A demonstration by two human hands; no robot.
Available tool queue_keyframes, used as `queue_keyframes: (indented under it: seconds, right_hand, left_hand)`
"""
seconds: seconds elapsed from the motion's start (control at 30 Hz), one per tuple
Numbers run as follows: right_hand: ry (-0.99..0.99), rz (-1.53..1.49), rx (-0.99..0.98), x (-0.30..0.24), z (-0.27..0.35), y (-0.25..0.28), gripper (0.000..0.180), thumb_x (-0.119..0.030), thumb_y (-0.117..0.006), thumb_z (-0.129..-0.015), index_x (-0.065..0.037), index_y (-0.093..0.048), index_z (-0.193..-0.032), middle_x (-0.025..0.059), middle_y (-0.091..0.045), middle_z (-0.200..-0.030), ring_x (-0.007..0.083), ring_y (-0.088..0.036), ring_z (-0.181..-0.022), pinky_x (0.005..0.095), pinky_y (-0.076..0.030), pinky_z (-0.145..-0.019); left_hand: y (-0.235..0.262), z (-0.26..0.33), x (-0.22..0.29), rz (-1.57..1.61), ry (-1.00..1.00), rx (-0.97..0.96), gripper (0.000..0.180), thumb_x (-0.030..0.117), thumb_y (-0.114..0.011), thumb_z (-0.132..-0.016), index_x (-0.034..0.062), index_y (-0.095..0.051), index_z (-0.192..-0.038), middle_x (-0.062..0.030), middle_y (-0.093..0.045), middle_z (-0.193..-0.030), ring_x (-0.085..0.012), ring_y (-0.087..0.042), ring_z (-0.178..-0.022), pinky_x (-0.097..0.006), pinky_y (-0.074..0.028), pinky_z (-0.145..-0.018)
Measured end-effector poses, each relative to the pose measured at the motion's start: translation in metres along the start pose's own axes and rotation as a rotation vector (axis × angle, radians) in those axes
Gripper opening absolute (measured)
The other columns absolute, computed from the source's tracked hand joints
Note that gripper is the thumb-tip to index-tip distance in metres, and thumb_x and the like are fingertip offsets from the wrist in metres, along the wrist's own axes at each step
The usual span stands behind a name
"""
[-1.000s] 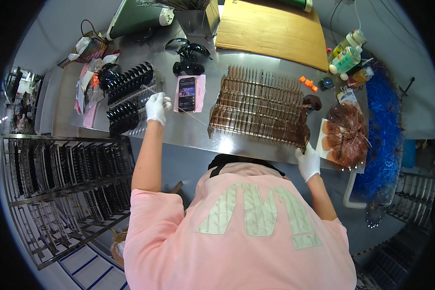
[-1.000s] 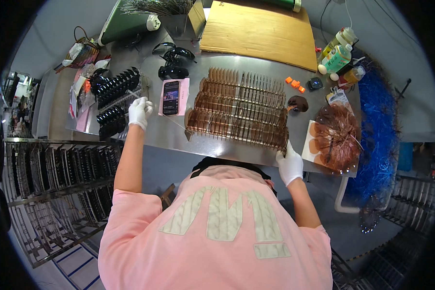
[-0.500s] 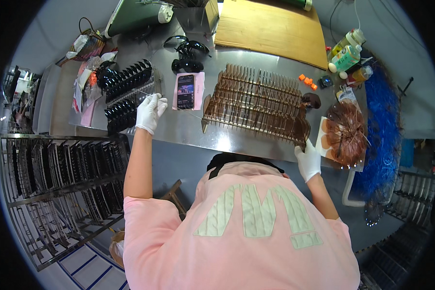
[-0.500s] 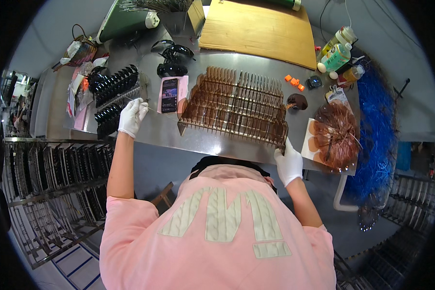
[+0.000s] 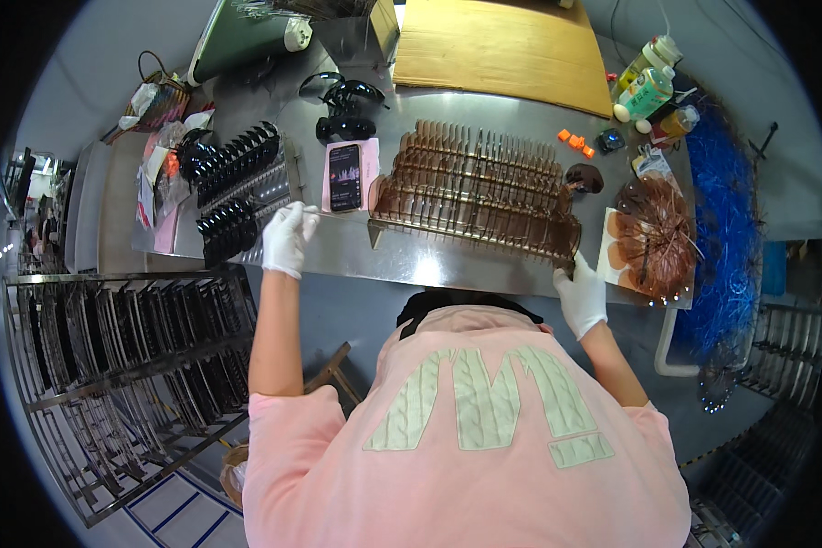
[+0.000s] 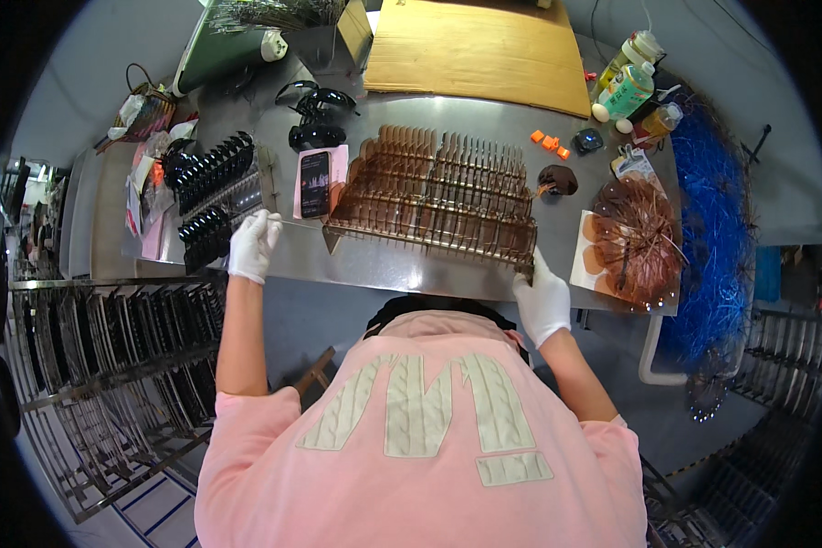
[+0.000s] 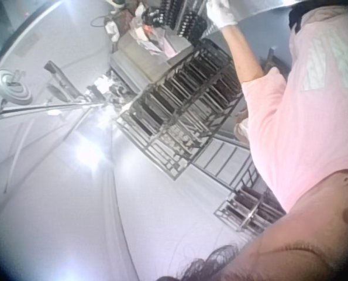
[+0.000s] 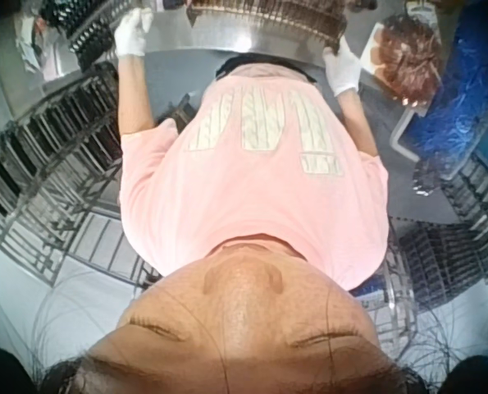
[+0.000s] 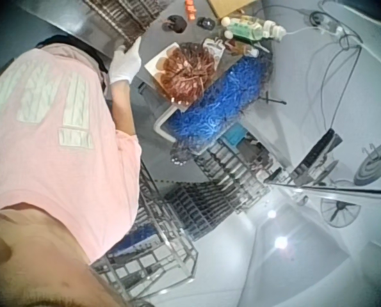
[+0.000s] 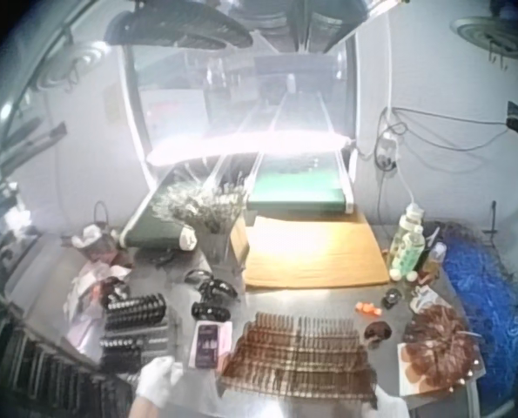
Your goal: The person assembles decorative items by inserting copper-colored rods into a dark base and arranging them on a metal rack. They also handle black curved components, placing them into a separate rack. The person repeats the assembly cycle multiple times.
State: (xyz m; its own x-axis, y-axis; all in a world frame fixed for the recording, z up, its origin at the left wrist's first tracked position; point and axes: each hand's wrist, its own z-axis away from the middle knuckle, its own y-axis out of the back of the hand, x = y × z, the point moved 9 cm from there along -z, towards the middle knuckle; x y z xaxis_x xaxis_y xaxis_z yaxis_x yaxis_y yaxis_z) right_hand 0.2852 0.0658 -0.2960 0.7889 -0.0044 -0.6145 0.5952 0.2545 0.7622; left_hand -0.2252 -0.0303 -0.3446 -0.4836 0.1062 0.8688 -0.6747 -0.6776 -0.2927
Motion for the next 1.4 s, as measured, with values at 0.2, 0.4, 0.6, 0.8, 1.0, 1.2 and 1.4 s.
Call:
queue_keyframes:
  seconds: [0.2,0.4,0.6,0.8,1.0,1.2,1.4]
  right_hand:
    - [0.015,-0.009,0.007,-0.016,0.003,-0.004,0.048,-0.016,-0.062,-0.089,-0.004,-0.059,-0.136,0.027,-0.068,-0.085,0.0448,-0.067,-0.083,0.0465,-0.053,-0.073]
    - [0.043,-0.021,0.009,-0.008,0.0,-0.002,0.059,-0.018,-0.063,-0.088,-0.006,-0.053,-0.144,0.028,-0.068,-0.084,0.0453,-0.068,-0.082,0.0494,-0.053,-0.074]
    - [0.067,0.031,0.007,-0.01,0.0,-0.006,0.064,-0.019,-0.063,-0.087,-0.007,-0.05,-0.148,0.0283,-0.068,-0.084,0.0456,-0.068,-0.081,0.0514,-0.053,-0.075]
    - [0.017,0.004,-0.013,-0.001,0.003,-0.019,0.067,-0.019,-0.062,-0.087,-0.007,-0.046,-0.151,0.0275,-0.068,-0.082,0.0448,-0.068,-0.08,0.0517,-0.053,-0.075]
    - [0.042,0.13,0.001,0.035,-0.023,-0.086,0.079,-0.012,-0.066,-0.085,-0.008,-0.034,-0.157,0.0274,-0.068,-0.087,0.0448,-0.067,-0.084,0.0509,-0.053,-0.078]
    - [0.54,0.354,0.219,0.003,-0.017,-0.074,0.09,-0.02,-0.079,-0.079,-0.006,-0.033,-0.156,0.0203,-0.056,-0.135,0.0396,-0.057,-0.118,0.0482,-0.048,-0.098]
    - [0.471,0.397,0.029,0.016,0.037,-0.046,0.071,-0.011,-0.074,-0.078,-0.006,-0.049,-0.144,0.0154,-0.045,-0.154,0.0375,-0.045,-0.137,0.0484,-0.037,-0.113]
  left_hand:
    - [-0.043,0.028,-0.023,-0.044,0.053,-0.121,0.031,0.024,-0.066,-0.102,-0.001,-0.063,-0.119,-0.0094,-0.07,-0.107,-0.0142,-0.067,-0.088,-0.024,-0.055,-0.079]
    - [0.047,-0.009,0.036,0.33,0.079,-0.166,0.038,0.039,-0.063,-0.102,0.008,-0.065,-0.123,-0.0068,-0.068,-0.121,-0.0133,-0.064,-0.108,-0.028,-0.054,-0.089]
    - [0.043,-0.01,0.014,-0.224,0.033,0.155,0.03,0.019,-0.067,-0.101,-0.0001,-0.067,-0.123,-0.0121,-0.074,-0.111,-0.0171,-0.071,-0.09,-0.027,-0.057,-0.078]
    - [-0.075,0.06,-0.026,-0.139,-0.182,-0.273,0.047,0.023,-0.05,-0.108,-0.0034,-0.049,-0.146,-0.0105,-0.061,-0.136,-0.0145,-0.057,-0.12,-0.029,-0.043,-0.105]
    - [-0.07,0.045,-0.094,-0.609,-0.257,0.015,0.065,-0.013,-0.055,-0.088,-0.004,-0.041,-0.151,-0.0166,-0.058,-0.145,-0.0201,-0.054,-0.134,-0.031,-0.04,-0.112]
    - [-0.048,0.016,-0.139,-0.762,-0.21,0.063,0.063,-0.018,-0.049,-0.089,-0.0035,-0.044,-0.15,-0.0136,-0.062,-0.142,-0.0176,-0.058,-0.13,-0.03,-0.045,-0.107]
    - [-0.042,0.013,-0.137,-1.142,-0.39,0.096,0.037,0.009,-0.068,-0.09,0.0099,-0.068,-0.126,-0.0198,-0.067,-0.125,-0.0424,-0.067,-0.101,-0.043,-0.053,-0.09]
